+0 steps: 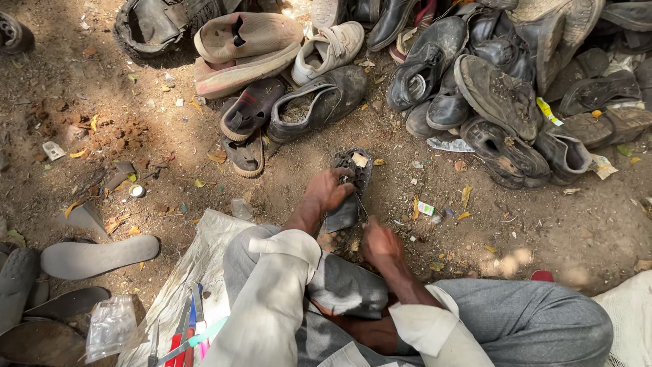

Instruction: The person separates the sole from a shoe using a small tool, then peels back the remaining internal layers of the shoe's structure by hand.

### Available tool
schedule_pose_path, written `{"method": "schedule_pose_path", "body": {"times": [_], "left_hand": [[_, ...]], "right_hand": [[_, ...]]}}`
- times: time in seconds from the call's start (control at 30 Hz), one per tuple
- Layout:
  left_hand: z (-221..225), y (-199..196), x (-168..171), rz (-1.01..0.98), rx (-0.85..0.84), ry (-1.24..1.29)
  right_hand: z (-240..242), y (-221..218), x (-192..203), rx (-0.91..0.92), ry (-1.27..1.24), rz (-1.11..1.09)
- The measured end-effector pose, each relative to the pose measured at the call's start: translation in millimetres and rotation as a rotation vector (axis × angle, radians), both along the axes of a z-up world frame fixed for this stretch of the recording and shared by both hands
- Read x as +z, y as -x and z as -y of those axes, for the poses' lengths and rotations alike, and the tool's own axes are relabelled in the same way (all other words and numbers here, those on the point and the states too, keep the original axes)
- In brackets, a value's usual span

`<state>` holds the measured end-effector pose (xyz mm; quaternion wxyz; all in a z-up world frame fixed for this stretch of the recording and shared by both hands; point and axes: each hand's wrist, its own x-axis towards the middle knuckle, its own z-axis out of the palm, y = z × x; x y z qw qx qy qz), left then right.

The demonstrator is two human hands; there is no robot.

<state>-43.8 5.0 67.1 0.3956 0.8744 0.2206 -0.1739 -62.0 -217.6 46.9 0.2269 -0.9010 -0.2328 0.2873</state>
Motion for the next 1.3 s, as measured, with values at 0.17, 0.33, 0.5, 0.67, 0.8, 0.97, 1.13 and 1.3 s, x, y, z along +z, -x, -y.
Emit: {"method": "schedule_pose_path", "body": {"times": [0.17,0.33,0.5,0.67,0.8,0.97,1.13,1.3], "left_hand": [[-5.3,-0.9,-23.7,0.06,0.051,0.025],[-14.4,0.3,-52.3,0.229,0.039,0.127],[-15.3,-1.1,-49.2,0.138,0.121,0.279],[-21.8,-4.3,-50.0,0.094,0.183,0.406],[-24.9,-4.8,-58.6,0.212,0.109,0.351],[-25.7,-2.1,-55.3,0.194,0.102,0.321],[-29.6,-1.4,-50.7,0.226,0.104,0.319],[-36.5,2.0,-64.3,0.326,0.162,0.471]], "right_hand": [[22.2,11.7,-15.9,0.03,0.003,0.006],[43.3,27.2,-14.5,0.061,-0.038,0.113],[15.4,9.9,5.2,0.025,0.074,-0.066],[47.5,32.1,-5.8,0.041,0.11,-0.059],[48.8,30.5,-23.5,0.136,0.081,0.064],[38.5,18.9,-4.0,0.08,-0.024,0.073],[50.3,29.3,4.9,0.032,0.159,-0.182],[58.0,33.2,-9.2,0.013,0.099,-0.082]]}}
